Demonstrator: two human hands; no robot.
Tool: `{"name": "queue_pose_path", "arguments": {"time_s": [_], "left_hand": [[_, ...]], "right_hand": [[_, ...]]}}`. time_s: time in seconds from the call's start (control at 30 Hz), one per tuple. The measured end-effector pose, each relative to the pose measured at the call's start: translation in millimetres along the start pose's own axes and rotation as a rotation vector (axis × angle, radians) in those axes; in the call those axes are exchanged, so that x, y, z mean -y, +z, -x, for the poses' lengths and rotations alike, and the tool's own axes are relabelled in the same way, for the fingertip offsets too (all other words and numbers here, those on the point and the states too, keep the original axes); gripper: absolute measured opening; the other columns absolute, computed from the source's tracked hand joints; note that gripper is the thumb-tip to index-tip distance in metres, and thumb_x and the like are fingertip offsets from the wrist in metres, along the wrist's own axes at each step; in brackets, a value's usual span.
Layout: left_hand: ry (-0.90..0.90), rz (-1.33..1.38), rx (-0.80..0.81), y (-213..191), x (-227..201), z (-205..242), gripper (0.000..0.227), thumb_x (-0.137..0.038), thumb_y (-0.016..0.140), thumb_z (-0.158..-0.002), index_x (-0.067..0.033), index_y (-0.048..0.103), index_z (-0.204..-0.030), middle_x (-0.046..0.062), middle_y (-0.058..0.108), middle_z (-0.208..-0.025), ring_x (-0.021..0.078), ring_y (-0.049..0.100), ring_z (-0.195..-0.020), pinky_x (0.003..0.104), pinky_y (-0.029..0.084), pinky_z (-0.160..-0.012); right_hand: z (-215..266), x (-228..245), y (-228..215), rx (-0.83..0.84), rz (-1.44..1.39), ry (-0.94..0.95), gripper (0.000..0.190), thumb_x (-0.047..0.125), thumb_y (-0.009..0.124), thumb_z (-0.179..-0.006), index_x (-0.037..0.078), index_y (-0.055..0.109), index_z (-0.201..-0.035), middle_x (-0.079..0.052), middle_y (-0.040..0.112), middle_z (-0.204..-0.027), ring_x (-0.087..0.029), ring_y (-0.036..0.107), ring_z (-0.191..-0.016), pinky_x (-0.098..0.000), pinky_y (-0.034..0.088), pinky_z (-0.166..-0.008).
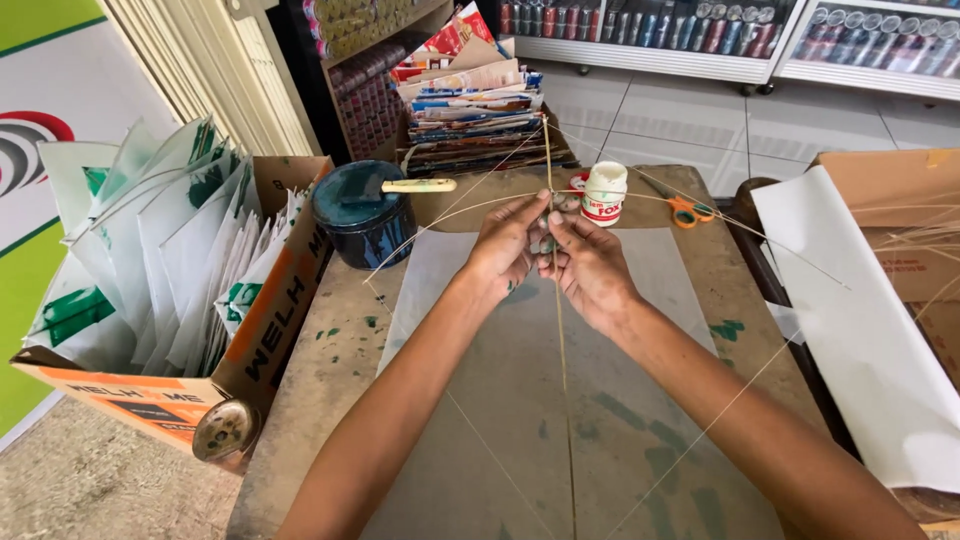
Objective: Assembling a kite by gluing paper and tying a bamboo frame together with string
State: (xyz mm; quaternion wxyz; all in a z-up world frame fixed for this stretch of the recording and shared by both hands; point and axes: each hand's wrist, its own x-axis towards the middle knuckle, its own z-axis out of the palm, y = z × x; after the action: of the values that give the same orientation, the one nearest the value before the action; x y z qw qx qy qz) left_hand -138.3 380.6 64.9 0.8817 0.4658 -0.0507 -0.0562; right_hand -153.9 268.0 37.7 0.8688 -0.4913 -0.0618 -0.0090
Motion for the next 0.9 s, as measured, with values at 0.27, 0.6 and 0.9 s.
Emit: {"name": "queue_pose_path", "arguments": {"time_s": [0.27, 0.6, 0.9], "left_hand": [[0.041, -0.021, -0.126, 21, -19, 12, 0.024, -0.027, 0.075, -0.093, -0.0045, 0.069, -0.086, 0.004, 0.045, -0.063, 0.0203, 0.051, -0.039, 0.036, 0.041, -0.026], [0.047, 0.057, -0.164, 15, -14, -7, 0.022, -0.025, 0.074, -0.091, -0.0035, 0.07, -0.091, 0.016, 0.074, -0.086, 0.0182, 0.061, -0.055, 0.031, 0.04, -0.034], [0.14, 0.06, -0.154, 28, -32, -10, 0.023, -0.024, 0.075, -0.09, -0.0015, 0.075, -0.092, 0.017, 0.074, -0.077, 0.0133, 0.047, -0.032, 0.025, 0.035, -0.022]], "right_hand": [[-5, 0, 2, 0.006, -0.009, -0.004, 0.016, 0.017, 0.067, -0.102, 0.002, 0.069, -0.098, -0.012, 0.064, -0.069, -0.022, 0.071, -0.058, -0.029, 0.062, -0.053], [-2, 17, 12, 0.018, 0.025, -0.01, 0.015, 0.021, 0.07, -0.1, 0.007, 0.071, -0.099, -0.011, 0.066, -0.072, -0.019, 0.07, -0.063, -0.0268, 0.062, -0.056], [-4, 27, 26, 0.033, 0.0, -0.032, 0.014, 0.021, 0.068, -0.102, 0.007, 0.071, -0.102, -0.009, 0.063, -0.072, -0.018, 0.07, -0.063, -0.0261, 0.063, -0.058]]}}
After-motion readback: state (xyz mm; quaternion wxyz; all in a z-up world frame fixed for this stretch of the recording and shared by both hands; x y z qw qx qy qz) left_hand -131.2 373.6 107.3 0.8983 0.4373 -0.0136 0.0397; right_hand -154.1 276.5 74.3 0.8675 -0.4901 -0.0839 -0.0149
